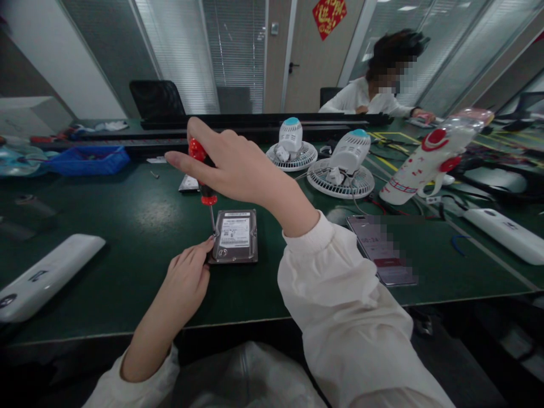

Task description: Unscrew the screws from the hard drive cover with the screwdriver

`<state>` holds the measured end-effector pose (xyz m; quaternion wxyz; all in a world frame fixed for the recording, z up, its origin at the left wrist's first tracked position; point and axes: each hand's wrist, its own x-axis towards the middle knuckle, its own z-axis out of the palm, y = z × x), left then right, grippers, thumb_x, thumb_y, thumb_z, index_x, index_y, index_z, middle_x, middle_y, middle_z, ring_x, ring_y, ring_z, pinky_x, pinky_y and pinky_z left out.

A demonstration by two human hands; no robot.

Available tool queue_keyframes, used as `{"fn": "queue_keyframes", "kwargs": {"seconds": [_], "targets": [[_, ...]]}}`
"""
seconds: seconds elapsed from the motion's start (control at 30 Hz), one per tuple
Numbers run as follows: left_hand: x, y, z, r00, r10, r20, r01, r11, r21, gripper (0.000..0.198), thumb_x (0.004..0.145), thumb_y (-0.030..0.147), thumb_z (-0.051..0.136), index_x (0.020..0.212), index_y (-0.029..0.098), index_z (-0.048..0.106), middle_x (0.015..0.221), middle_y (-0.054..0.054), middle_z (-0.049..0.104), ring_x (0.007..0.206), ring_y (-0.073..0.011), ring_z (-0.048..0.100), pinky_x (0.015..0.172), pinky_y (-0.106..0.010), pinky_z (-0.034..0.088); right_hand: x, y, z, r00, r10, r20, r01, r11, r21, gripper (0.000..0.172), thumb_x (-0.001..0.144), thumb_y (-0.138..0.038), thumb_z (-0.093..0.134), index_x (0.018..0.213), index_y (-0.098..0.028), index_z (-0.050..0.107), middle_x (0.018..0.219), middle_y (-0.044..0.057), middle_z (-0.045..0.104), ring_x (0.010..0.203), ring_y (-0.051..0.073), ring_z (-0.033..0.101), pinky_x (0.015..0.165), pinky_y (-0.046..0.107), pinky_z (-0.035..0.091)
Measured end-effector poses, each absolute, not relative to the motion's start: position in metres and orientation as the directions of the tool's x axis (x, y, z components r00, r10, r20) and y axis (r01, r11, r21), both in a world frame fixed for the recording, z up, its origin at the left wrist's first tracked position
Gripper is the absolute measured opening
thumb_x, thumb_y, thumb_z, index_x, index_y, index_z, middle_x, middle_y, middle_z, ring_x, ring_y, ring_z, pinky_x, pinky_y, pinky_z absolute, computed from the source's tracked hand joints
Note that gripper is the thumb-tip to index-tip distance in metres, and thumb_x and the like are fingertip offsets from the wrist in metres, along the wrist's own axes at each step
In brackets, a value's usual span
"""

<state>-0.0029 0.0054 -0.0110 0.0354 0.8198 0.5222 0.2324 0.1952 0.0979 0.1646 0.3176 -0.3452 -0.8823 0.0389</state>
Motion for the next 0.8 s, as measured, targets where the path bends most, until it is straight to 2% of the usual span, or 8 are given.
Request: {"fn": "queue_keyframes", "kwargs": {"seconds": [0.2, 0.33, 0.4, 0.47, 0.57, 0.63, 0.7, 0.8], "targets": [[-0.0031, 0.0063, -0.0130, 0.352, 0.862, 0.364, 0.839, -0.463, 0.285, 0.051, 0.098, 0.003, 0.041, 0.142, 0.016, 0.061, 0.146, -0.017, 0.072, 0.133, -0.0303, 0.068, 0.106, -0.050, 0.056, 0.1954, 0.0973, 0.1667, -0.573, 0.590, 0.568, 0.553, 0.790, -0.263, 0.012, 0.105, -0.031, 0.053, 0.105, -0.019, 0.054, 0.090, -0.001, 0.058, 0.076, 0.013, 0.051, 0.074, 0.031, 0.037], [-0.0032, 0.0071, -0.0140, 0.351, 0.859, 0.373, 0.841, -0.465, 0.277, 0.051, 0.097, 0.002, 0.041, 0.142, 0.016, 0.061, 0.145, -0.017, 0.072, 0.133, -0.0301, 0.069, 0.106, -0.050, 0.056, 0.1939, 0.0962, 0.1696, -0.513, 0.633, 0.580, 0.669, 0.718, -0.193, 0.040, 0.102, -0.055, 0.064, 0.088, -0.019, 0.054, 0.078, -0.002, 0.050, 0.072, 0.013, 0.047, 0.073, 0.032, 0.035], [-0.0035, 0.0072, -0.0145, 0.352, 0.856, 0.380, 0.839, -0.468, 0.277, 0.052, 0.097, 0.002, 0.041, 0.142, 0.016, 0.061, 0.145, -0.016, 0.072, 0.133, -0.0295, 0.068, 0.106, -0.049, 0.056, 0.1937, 0.0969, 0.1701, -0.483, 0.655, 0.582, 0.709, 0.682, -0.180, 0.046, 0.103, -0.060, 0.061, 0.086, -0.018, 0.055, 0.077, -0.002, 0.050, 0.073, 0.014, 0.049, 0.074, 0.032, 0.035], [-0.0039, 0.0071, -0.0147, 0.351, 0.856, 0.380, 0.838, -0.468, 0.279, 0.052, 0.097, 0.002, 0.041, 0.142, 0.017, 0.061, 0.145, -0.016, 0.072, 0.134, -0.0292, 0.068, 0.106, -0.048, 0.057, 0.1937, 0.0985, 0.1694, -0.490, 0.642, 0.589, 0.685, 0.702, -0.195, 0.040, 0.106, -0.054, 0.058, 0.090, -0.017, 0.059, 0.080, 0.000, 0.055, 0.076, 0.015, 0.054, 0.076, 0.032, 0.037], [-0.0042, 0.0068, -0.0139, 0.348, 0.862, 0.369, 0.842, -0.461, 0.282, 0.052, 0.097, 0.002, 0.042, 0.143, 0.017, 0.060, 0.147, -0.016, 0.071, 0.134, -0.0298, 0.068, 0.106, -0.049, 0.057, 0.1927, 0.1004, 0.1675, -0.534, 0.578, 0.616, 0.574, 0.784, -0.238, 0.020, 0.105, -0.036, 0.061, 0.107, -0.017, 0.062, 0.098, 0.003, 0.067, 0.085, 0.016, 0.060, 0.079, 0.031, 0.041], [-0.0038, 0.0066, -0.0128, 0.347, 0.865, 0.362, 0.844, -0.457, 0.282, 0.053, 0.097, 0.002, 0.042, 0.144, 0.017, 0.060, 0.147, -0.016, 0.071, 0.134, -0.0304, 0.068, 0.107, -0.050, 0.057, 0.1910, 0.1001, 0.1667, -0.529, 0.562, 0.636, 0.556, 0.796, -0.240, 0.018, 0.104, -0.033, 0.064, 0.113, -0.018, 0.060, 0.102, 0.003, 0.068, 0.085, 0.015, 0.061, 0.078, 0.030, 0.041], [-0.0033, 0.0066, -0.0115, 0.349, 0.868, 0.354, 0.844, -0.456, 0.284, 0.053, 0.097, 0.002, 0.042, 0.144, 0.016, 0.061, 0.148, -0.016, 0.071, 0.135, -0.0308, 0.067, 0.107, -0.051, 0.057, 0.1892, 0.0990, 0.1662, -0.475, 0.600, 0.644, 0.634, 0.741, -0.223, 0.021, 0.105, -0.040, 0.062, 0.102, -0.019, 0.060, 0.089, 0.000, 0.064, 0.077, 0.015, 0.056, 0.076, 0.031, 0.038], [-0.0027, 0.0068, -0.0098, 0.351, 0.874, 0.335, 0.845, -0.450, 0.289, 0.052, 0.097, 0.002, 0.042, 0.143, 0.016, 0.062, 0.149, -0.016, 0.070, 0.136, -0.0308, 0.067, 0.107, -0.052, 0.058, 0.1885, 0.0982, 0.1654, -0.402, 0.657, 0.638, 0.739, 0.644, -0.198, 0.038, 0.111, -0.046, 0.049, 0.082, -0.021, 0.053, 0.073, 0.000, 0.053, 0.069, 0.015, 0.050, 0.076, 0.034, 0.035]]}}
